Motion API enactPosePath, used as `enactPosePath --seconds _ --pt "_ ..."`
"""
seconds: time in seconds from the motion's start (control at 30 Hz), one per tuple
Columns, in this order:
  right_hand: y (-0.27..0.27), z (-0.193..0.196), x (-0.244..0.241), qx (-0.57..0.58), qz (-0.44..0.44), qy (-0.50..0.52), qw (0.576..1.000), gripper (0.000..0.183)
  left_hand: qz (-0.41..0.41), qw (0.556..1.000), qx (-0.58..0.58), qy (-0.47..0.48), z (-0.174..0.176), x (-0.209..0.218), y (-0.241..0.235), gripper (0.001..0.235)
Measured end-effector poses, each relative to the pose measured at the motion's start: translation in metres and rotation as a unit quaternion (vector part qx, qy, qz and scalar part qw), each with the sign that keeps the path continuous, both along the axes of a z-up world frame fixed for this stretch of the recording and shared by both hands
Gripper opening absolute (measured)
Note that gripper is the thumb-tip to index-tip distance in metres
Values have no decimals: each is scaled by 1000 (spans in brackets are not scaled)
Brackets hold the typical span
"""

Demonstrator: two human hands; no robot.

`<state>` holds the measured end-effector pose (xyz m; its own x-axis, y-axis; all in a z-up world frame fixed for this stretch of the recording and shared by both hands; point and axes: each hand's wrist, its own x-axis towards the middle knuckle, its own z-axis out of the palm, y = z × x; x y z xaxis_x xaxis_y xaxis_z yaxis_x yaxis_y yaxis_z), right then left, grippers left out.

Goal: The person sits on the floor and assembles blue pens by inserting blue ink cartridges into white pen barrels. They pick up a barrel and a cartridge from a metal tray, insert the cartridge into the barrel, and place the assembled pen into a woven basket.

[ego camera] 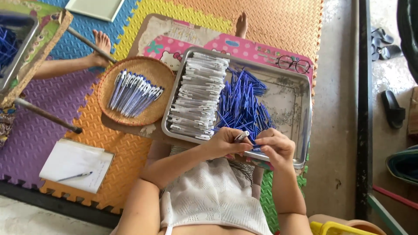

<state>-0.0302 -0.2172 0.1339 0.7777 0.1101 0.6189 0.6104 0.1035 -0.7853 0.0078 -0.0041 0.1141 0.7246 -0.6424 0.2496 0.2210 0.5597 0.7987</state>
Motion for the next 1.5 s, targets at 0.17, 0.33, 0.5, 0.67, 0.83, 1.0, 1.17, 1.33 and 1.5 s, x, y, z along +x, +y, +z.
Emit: enactPosePath --seconds 0.17,0.33,0.5,0.67,0.83,1.0,1.17,1.33,1.5 --pt "-2 -15 1 -68 55 31 996 34 -2 998 13 59 -8 -6 9 11" --pt "0 -16 16 -83 -37 -11 996 19 -23 998 23 46 -7 3 19 19" --pt "27 60 24 73 -75 25 994 24 -52 999 -17 -2 36 13 41 40" --pt "48 93 34 59 -66 0 996 22 -90 995 -24 -28 55 11 54 47" --pt "56 103 34 41 -58 24 997 30 -79 996 -7 -37 51 5 56 45" --pt "50 99 29 26 -59 39 997 32 -73 996 22 -48 46 0 55 43" --pt "45 105 24 2 -27 33 999 22 -87 995 27 -49 43 -3 52 44" --pt "36 112 20 -31 -14 18 999 18 -108 993 29 -47 45 -5 51 44" --pt "32 122 19 -72 -9 -6 997 16 -120 992 24 -40 54 -7 52 44"
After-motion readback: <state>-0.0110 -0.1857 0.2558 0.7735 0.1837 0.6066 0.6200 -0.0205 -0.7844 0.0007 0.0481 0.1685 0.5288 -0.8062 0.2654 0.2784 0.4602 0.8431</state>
